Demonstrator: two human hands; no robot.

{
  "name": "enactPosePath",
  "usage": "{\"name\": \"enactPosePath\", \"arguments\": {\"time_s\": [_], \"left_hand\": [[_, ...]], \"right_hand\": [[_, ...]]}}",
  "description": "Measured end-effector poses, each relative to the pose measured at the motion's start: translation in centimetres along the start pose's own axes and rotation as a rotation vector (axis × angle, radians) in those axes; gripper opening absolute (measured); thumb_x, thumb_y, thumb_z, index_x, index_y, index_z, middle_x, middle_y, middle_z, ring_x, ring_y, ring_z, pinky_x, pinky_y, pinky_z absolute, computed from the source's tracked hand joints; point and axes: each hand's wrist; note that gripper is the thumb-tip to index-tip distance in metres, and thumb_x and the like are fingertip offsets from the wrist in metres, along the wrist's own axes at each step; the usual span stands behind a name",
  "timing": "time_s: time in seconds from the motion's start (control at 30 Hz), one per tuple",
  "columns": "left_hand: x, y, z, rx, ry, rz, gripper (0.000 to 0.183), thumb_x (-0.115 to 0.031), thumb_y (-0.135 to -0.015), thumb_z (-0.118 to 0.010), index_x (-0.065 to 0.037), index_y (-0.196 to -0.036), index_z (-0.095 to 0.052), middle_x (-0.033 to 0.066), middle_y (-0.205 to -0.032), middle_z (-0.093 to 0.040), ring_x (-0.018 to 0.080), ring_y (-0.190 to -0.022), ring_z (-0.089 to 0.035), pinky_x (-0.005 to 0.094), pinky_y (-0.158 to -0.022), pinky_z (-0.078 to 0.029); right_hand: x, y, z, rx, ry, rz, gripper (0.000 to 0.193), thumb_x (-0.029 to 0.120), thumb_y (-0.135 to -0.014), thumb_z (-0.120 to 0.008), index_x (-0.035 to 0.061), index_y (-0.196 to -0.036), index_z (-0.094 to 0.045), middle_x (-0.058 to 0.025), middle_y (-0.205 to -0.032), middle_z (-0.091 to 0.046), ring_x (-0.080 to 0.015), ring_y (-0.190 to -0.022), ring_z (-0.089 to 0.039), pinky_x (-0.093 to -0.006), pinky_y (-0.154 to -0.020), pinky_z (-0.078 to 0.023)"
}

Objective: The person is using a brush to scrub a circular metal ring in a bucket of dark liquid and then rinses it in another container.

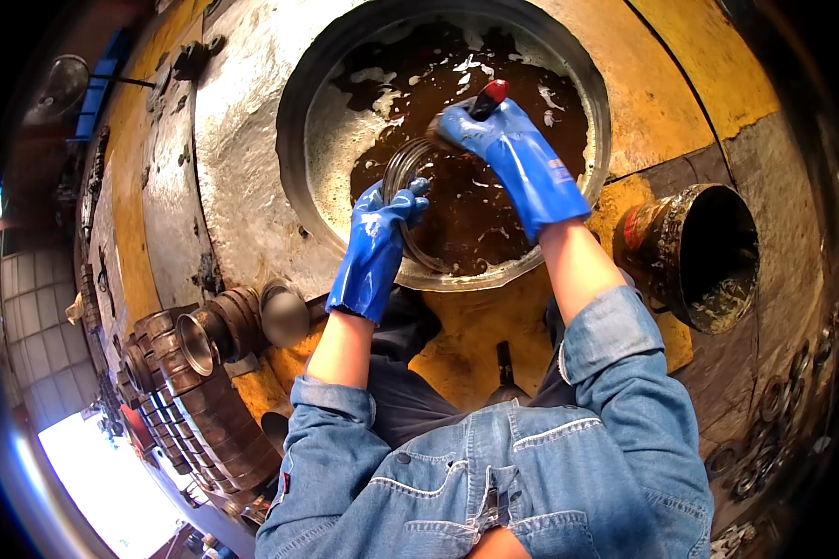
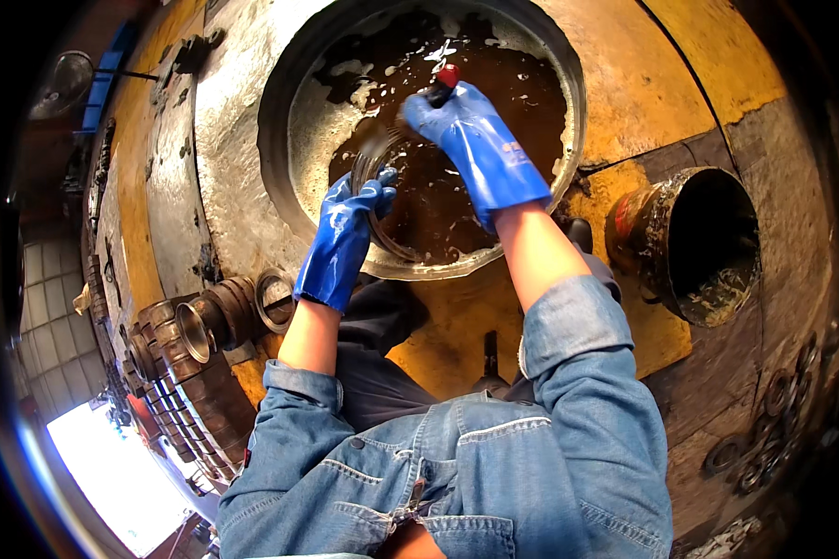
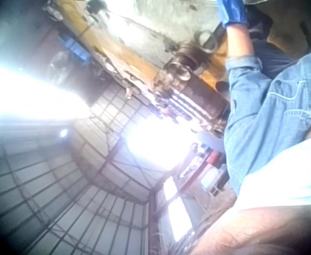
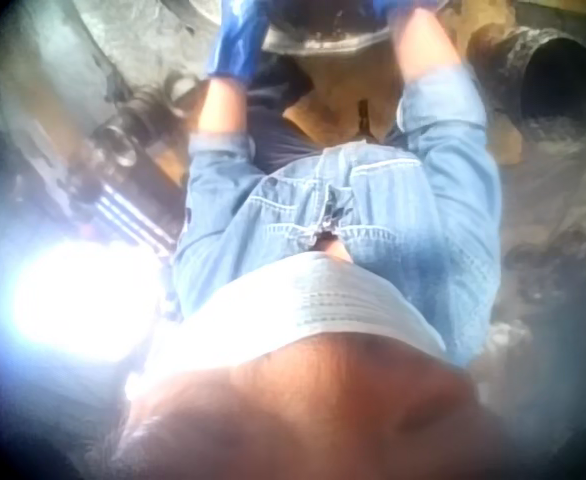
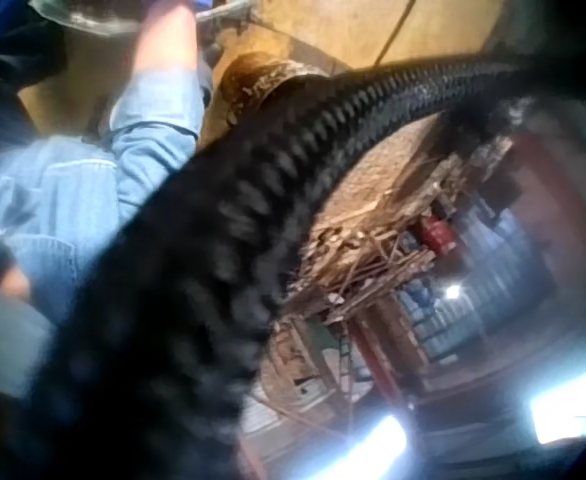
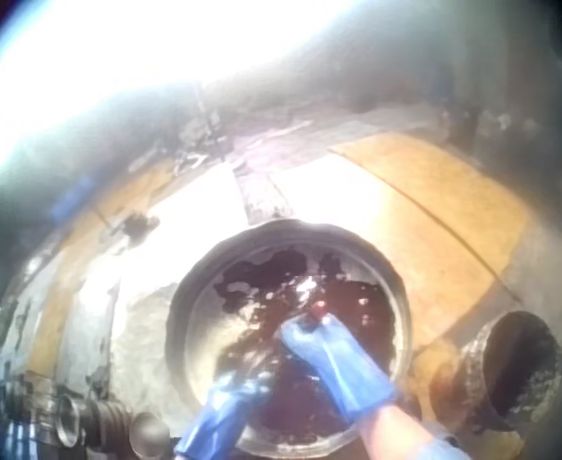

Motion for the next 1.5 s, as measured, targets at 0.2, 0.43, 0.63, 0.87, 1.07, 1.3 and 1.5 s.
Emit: {"name": "enactPosePath", "arguments": {"time_s": [0.2, 0.43, 0.63, 0.87, 1.07, 1.3, 1.5], "left_hand": [[0.3, -0.8, -0.1, 0.062, -0.081, -0.036, 0.031, -0.005, -0.103, -0.064, 0.003, -0.134, -0.064, 0.0121, -0.118, -0.075, 0.0178, -0.091, -0.073, 0.0296, -0.083, -0.06], [-0.8, -0.1, -1.1, 0.049, 0.011, 0.001, 0.038, -0.011, -0.104, -0.067, 0.003, -0.139, -0.061, 0.0155, -0.125, -0.075, 0.0138, -0.085, -0.068, 0.0298, -0.079, -0.058], [-2.6, 2.0, -6.9, 0.217, 0.01, -0.034, 0.042, -0.016, -0.105, -0.069, 0.002, -0.141, -0.058, 0.0157, -0.127, -0.075, 0.0074, -0.078, -0.058, 0.0278, -0.073, -0.053], [-6.2, 4.1, -7.8, 0.426, 0.069, -0.002, 0.045, -0.016, -0.104, -0.07, 0.002, -0.143, -0.056, 0.0161, -0.128, -0.074, 0.0056, -0.077, -0.057, 0.0233, -0.075, -0.053], [-2.7, -0.9, -1.7, 0.394, 0.111, 0.199, 0.039, -0.017, -0.107, -0.066, -0.001, -0.142, -0.059, 0.015, -0.128, -0.075, 0.0045, -0.076, -0.058, 0.0287, -0.076, -0.053], [-2.0, -1.7, 0.5, 0.093, 0.044, 0.208, 0.04, -0.035, -0.113, -0.051, -0.009, -0.139, -0.066, 0.0089, -0.124, -0.077, 0.0117, -0.09, -0.071, 0.0313, -0.084, -0.058], [-0.6, -2.0, 2.3, 0.225, -0.65, -0.178, 0.026, -0.021, -0.109, -0.06, -0.003, -0.128, -0.068, 0.0083, -0.113, -0.076, 0.0177, -0.091, -0.074, 0.0328, -0.088, -0.061]], "right_hand": [[1.5, -0.1, -3.9, 0.141, 0.57, 0.089, 0.043, 0.047, -0.086, -0.068, 0.0089, -0.1, -0.081, -0.0164, -0.088, -0.078, -0.029, -0.082, -0.074, -0.0387, -0.078, -0.058], [-1.7, -0.9, 1.4, -0.08, 0.6, -0.221, 0.032, 0.04, -0.091, -0.068, 0.0147, -0.103, -0.083, -0.0131, -0.1, -0.081, -0.0285, -0.09, -0.077, -0.0396, -0.082, -0.061], [-3.4, 0.1, 4.5, -0.289, 0.962, -0.382, 0.032, 0.043, -0.093, -0.068, 0.0156, -0.104, -0.082, -0.0103, -0.101, -0.081, -0.0275, -0.092, -0.077, -0.04, -0.082, -0.061], [-3.0, -0.2, 7.7, -0.431, 1.12, -0.329, 0.033, 0.046, -0.095, -0.069, 0.0167, -0.105, -0.081, -0.0069, -0.103, -0.081, -0.0264, -0.094, -0.077, -0.0403, -0.083, -0.061], [-2.7, -0.4, 6.7, -0.137, 1.226, -0.528, 0.034, 0.037, -0.093, -0.074, 0.0235, -0.123, -0.079, -0.0116, -0.123, -0.078, -0.0338, -0.113, -0.075, -0.0432, -0.097, -0.061], [-0.9, -0.5, 3.4, -0.111, 0.612, -0.23, 0.029, 0.033, -0.087, -0.075, 0.0084, -0.103, -0.079, -0.0121, -0.094, -0.08, -0.0188, -0.084, -0.075, -0.037, -0.078, -0.056], [0.6, 0.2, -4.1, 0.221, 0.489, 0.134, 0.032, 0.036, -0.09, -0.066, 0.0091, -0.103, -0.078, -0.0165, -0.102, -0.078, -0.0311, -0.096, -0.075, -0.0392, -0.09, -0.06]]}}
Point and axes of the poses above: each hand's wrist, its own y-axis away from the middle knuckle, its own z-axis out of the back of the hand, x = y × z
